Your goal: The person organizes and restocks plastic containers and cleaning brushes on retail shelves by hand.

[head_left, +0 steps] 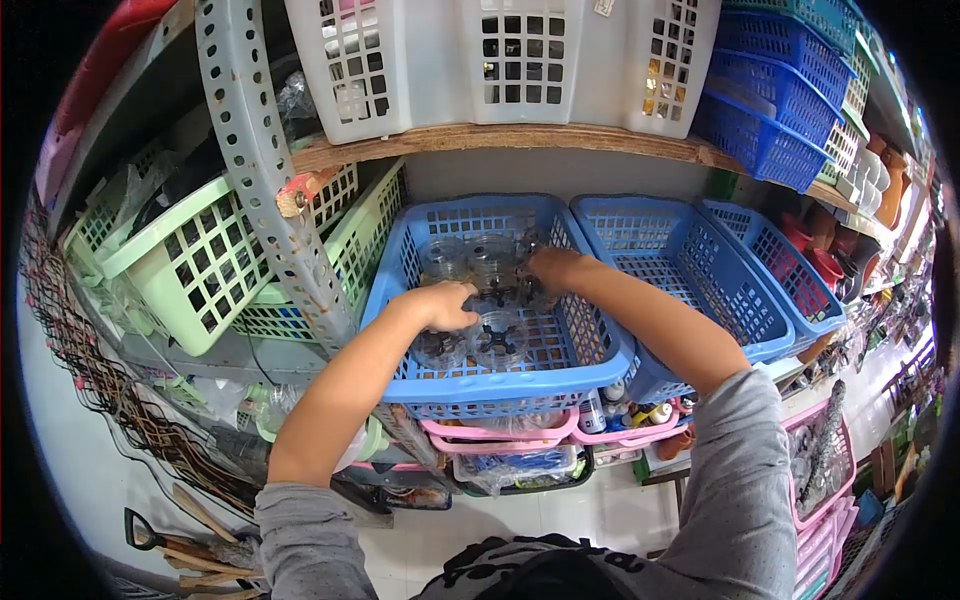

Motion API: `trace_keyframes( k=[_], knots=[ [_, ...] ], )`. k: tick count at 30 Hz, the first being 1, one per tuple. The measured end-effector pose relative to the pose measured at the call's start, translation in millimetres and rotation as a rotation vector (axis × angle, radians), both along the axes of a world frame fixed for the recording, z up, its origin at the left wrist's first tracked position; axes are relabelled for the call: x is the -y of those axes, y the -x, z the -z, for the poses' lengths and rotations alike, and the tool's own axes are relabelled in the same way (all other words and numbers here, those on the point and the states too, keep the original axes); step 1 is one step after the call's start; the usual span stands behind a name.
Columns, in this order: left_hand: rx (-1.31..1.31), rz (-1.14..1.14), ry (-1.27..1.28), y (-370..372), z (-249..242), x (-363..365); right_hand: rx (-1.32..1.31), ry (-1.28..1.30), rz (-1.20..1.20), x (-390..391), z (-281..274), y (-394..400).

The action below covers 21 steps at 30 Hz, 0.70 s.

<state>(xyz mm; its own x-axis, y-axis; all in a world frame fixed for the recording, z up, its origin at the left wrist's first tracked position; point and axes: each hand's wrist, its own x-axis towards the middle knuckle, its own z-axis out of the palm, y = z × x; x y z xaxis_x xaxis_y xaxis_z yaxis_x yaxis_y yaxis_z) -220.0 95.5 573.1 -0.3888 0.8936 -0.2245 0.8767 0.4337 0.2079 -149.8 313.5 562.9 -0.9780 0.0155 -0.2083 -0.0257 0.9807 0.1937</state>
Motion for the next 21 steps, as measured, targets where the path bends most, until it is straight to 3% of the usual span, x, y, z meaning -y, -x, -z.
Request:
trace_keyframes(
  k=[11, 21],
  knots=[
    [-0.088, -0.023, -0.066, 4.7, 1.4, 1.6, -0.102, 0.07, -0.019, 33.2, -36.0, -38.2],
    [-0.148, 0.073, -0.159, -39.5, -35.2, 17.0, -0.294, 0.203, -0.153, 52.4, -52.6, -85.6]
  ],
)
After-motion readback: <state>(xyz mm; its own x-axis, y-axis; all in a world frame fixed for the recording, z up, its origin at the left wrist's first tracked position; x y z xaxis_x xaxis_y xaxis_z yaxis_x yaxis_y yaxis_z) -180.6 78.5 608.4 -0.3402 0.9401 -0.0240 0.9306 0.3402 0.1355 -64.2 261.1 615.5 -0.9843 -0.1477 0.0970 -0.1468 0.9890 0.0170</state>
